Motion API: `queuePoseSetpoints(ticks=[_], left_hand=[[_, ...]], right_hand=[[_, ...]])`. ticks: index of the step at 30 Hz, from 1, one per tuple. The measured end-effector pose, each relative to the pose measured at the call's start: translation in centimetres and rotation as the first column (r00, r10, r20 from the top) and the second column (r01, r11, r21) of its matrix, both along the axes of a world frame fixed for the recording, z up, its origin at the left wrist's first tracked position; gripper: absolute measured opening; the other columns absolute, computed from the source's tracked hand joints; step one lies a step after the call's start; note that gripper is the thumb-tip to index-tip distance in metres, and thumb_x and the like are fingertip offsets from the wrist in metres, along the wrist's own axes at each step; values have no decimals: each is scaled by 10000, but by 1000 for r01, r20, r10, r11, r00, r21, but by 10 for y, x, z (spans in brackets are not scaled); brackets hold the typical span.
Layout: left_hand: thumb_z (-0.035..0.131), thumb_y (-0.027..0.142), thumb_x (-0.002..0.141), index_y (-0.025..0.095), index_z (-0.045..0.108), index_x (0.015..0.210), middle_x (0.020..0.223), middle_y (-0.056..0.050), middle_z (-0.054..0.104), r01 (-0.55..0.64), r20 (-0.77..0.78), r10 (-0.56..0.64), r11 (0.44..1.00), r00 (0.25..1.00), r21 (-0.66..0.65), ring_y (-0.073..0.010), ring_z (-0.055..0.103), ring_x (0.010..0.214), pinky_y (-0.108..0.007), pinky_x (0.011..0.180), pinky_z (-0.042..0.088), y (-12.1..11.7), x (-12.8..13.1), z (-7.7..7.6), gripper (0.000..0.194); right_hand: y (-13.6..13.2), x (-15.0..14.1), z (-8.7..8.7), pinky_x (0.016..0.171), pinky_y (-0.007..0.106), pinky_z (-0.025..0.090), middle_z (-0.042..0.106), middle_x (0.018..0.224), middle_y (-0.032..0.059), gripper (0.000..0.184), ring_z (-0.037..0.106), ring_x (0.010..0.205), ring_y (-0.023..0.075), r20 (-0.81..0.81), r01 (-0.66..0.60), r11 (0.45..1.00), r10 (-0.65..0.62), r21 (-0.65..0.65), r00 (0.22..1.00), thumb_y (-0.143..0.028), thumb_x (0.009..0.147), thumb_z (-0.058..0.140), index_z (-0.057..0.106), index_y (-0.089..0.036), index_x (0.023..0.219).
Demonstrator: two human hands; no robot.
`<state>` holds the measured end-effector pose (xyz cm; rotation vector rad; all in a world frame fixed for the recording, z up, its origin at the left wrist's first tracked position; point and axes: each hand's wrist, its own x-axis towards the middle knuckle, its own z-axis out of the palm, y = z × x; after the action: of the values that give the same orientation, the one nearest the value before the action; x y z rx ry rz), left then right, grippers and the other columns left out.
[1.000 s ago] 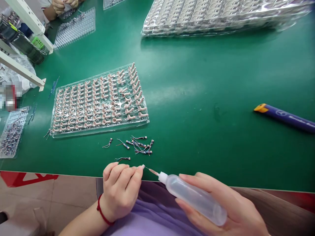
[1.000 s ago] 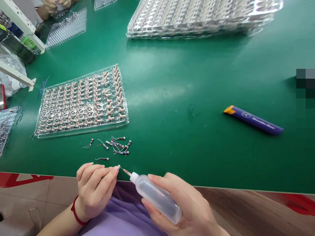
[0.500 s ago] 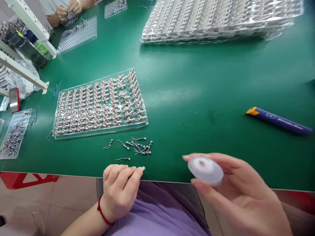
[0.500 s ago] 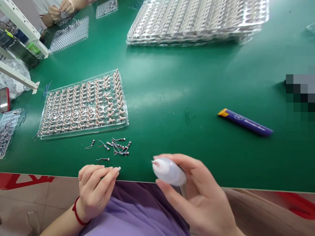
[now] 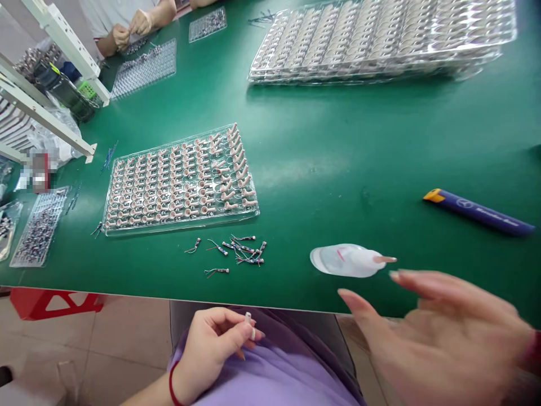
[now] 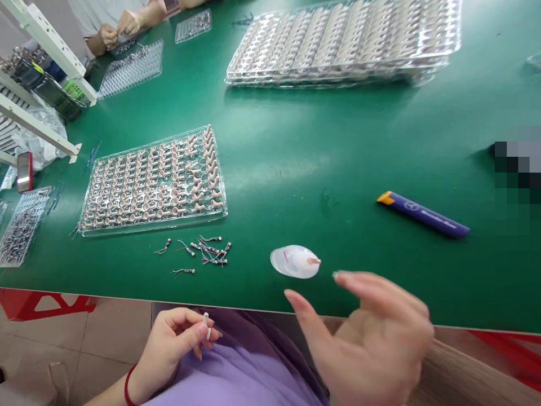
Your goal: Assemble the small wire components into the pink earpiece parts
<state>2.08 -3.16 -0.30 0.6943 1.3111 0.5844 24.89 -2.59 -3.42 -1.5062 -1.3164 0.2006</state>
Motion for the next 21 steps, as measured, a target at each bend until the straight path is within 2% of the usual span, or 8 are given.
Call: queuePoseSetpoints(ticks=[1,2,4,6,15,21], left_hand=[[805,415,698,122,760,745,750,-114,773,-26,38,27,999,999,-41,-144,669,605,-188,496,479,0,1,-4,300],[818,412,684,119,756,726,741,-110,769,-46,67,51,997,996,-69,-135,661,596,-184,495,474,0,2,-7,303],[834,403,666,115,753,706,713,-94,756,-76,110,88,991,990,-109,-126,650,588,-178,494,467,0,4,-11,302],[843,405,654,112,752,692,680,-78,736,-93,136,113,985,984,-142,-123,647,591,-176,498,467,1,5,-14,309],[839,424,655,105,760,723,689,-73,708,-105,171,134,980,976,-172,-126,640,628,-167,507,460,1,7,-19,335],[836,425,656,112,758,692,668,-65,698,-94,167,119,984,979,-148,-133,636,628,-178,517,460,3,9,-20,325]], right_hand=[[-4,-7,1,646,346,460,561,941,50,374,575,762,192,23,-19,996,16,91,1000,-225,814,747,537,-257,1122],[-8,-15,3,635,329,452,565,861,26,257,562,712,169,72,-138,987,132,87,989,-188,840,715,567,-245,1043],[-13,-31,5,657,323,446,604,778,17,73,571,693,151,141,-421,907,414,24,899,-149,911,611,620,-213,946],[-14,-44,4,676,326,422,637,753,21,109,575,691,141,144,-505,863,500,-9,854,-150,943,559,655,-193,916],[-12,-55,-2,714,337,343,664,753,35,222,533,695,149,167,-482,874,485,-57,859,-184,975,498,694,-185,871],[-12,-58,-3,716,344,329,674,777,39,200,532,703,158,169,-473,878,477,-66,862,-150,956,499,681,-179,878]])
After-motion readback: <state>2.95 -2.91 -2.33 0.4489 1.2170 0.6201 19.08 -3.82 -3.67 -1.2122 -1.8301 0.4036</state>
